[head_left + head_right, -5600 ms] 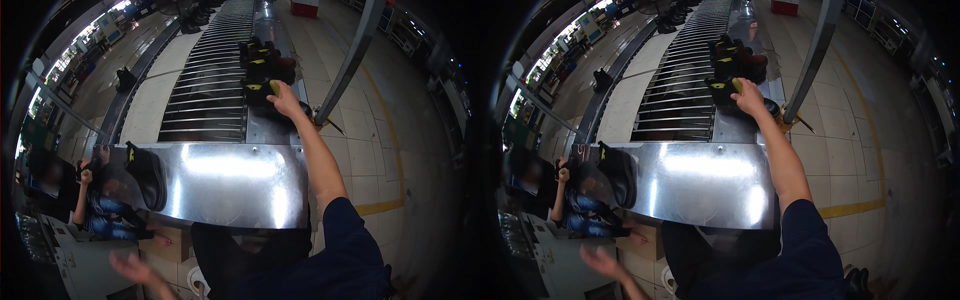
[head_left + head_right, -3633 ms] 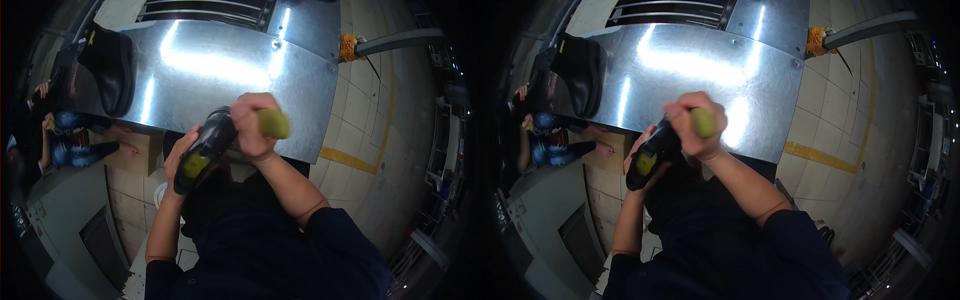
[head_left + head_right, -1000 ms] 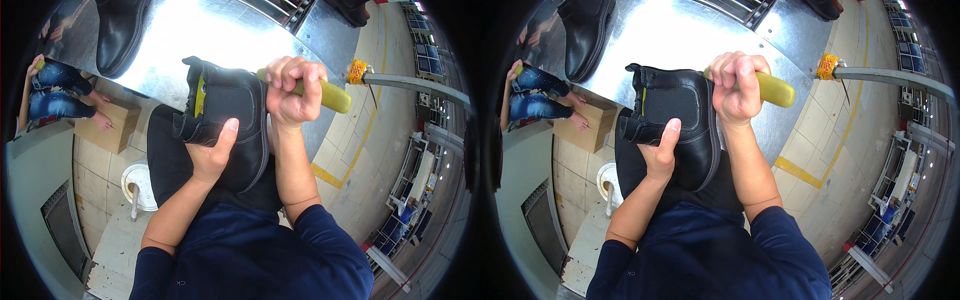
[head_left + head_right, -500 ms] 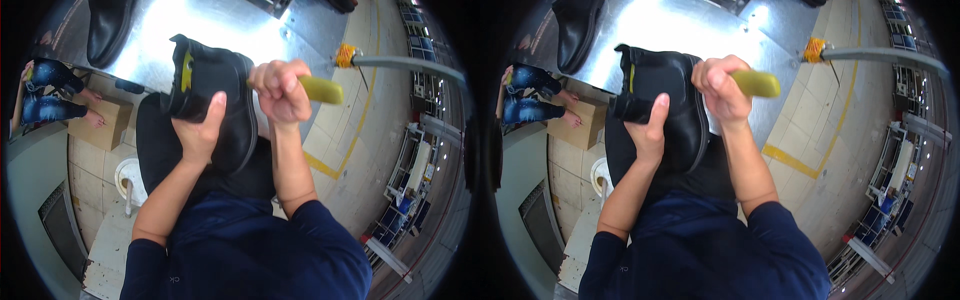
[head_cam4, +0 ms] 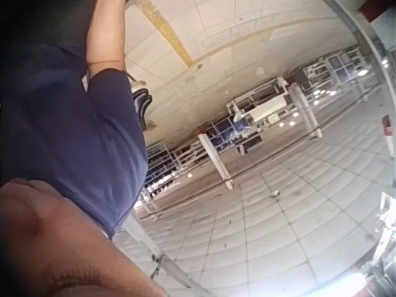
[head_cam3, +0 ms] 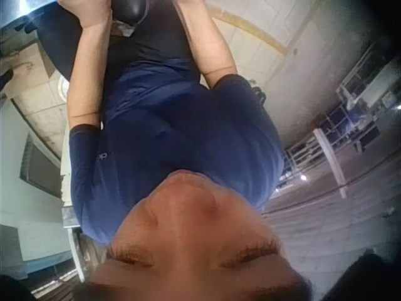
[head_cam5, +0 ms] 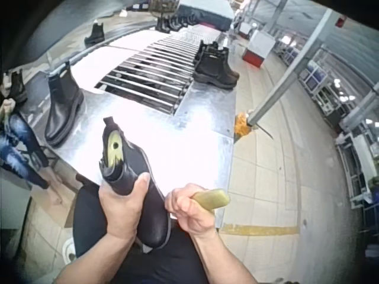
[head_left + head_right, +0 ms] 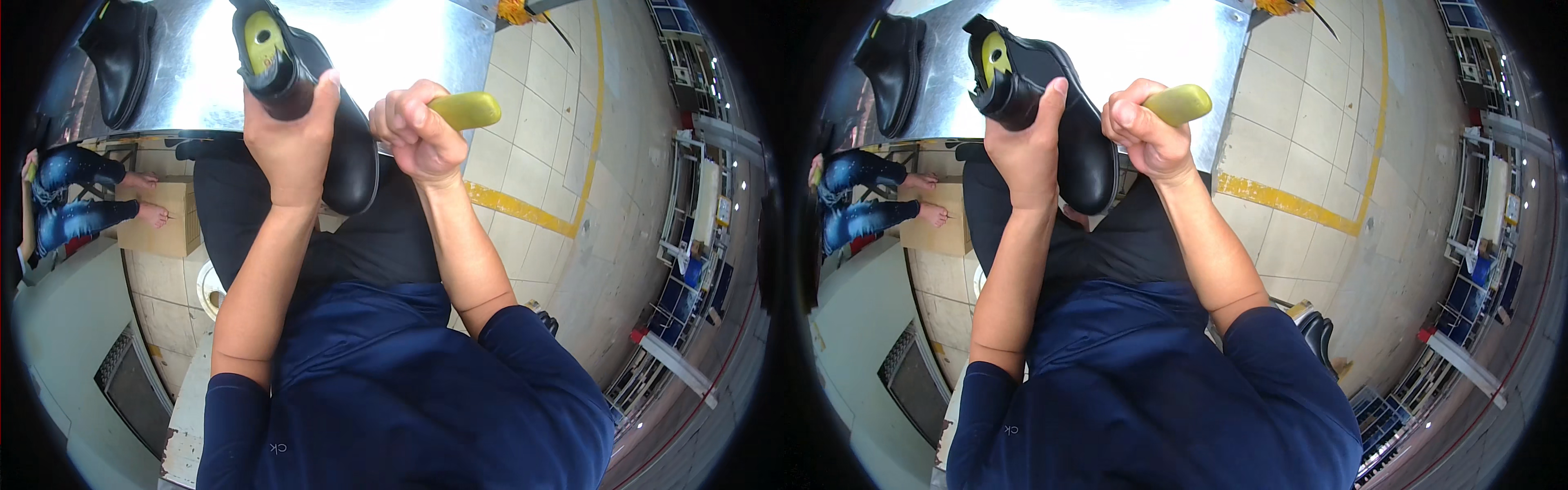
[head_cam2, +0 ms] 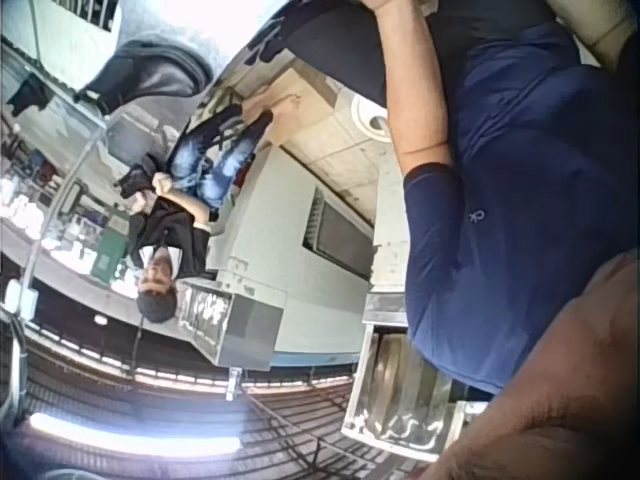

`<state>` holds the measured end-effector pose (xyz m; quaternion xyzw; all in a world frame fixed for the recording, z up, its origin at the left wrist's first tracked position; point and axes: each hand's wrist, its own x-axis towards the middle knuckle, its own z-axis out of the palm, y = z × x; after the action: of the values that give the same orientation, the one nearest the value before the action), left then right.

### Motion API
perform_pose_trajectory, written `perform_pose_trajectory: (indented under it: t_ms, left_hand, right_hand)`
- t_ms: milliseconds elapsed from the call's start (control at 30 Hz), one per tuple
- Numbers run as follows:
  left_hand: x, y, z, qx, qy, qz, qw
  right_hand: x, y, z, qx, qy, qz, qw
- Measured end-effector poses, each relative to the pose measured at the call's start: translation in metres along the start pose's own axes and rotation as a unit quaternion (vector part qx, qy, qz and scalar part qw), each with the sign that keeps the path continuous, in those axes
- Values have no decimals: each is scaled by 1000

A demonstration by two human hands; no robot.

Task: Applying adhesive or sealant to the seams of various boots and shoes using a specialized tool.

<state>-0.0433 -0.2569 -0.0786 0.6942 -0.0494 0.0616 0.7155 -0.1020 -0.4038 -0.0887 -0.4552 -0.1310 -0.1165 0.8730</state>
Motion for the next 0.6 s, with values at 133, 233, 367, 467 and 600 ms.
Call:
perform_pose_trajectory:
  t_ms: [133, 233, 367, 467, 600]
  left_hand:
    - [12, 0, 25, 63, 42, 82, 994]
    - [15, -6, 33, 2, 34, 59, 998]
    - [15, -10, 35, -68, 17, 78, 994]
    - [37, -22, 10, -149, -62, 142, 977]
    - [104, -52, -50, -144, -237, 60, 959]
  right_hand:
    - [-37, -6, 1, 19, 61, -33, 997]
    - [-57, -9, 9, 64, 134, -34, 988]
    - [-78, -12, 29, 157, 212, -25, 964]
    - [-88, -27, 19, 75, 319, 6, 945]
    - [-104, -31, 21, 0, 332, 131, 934]
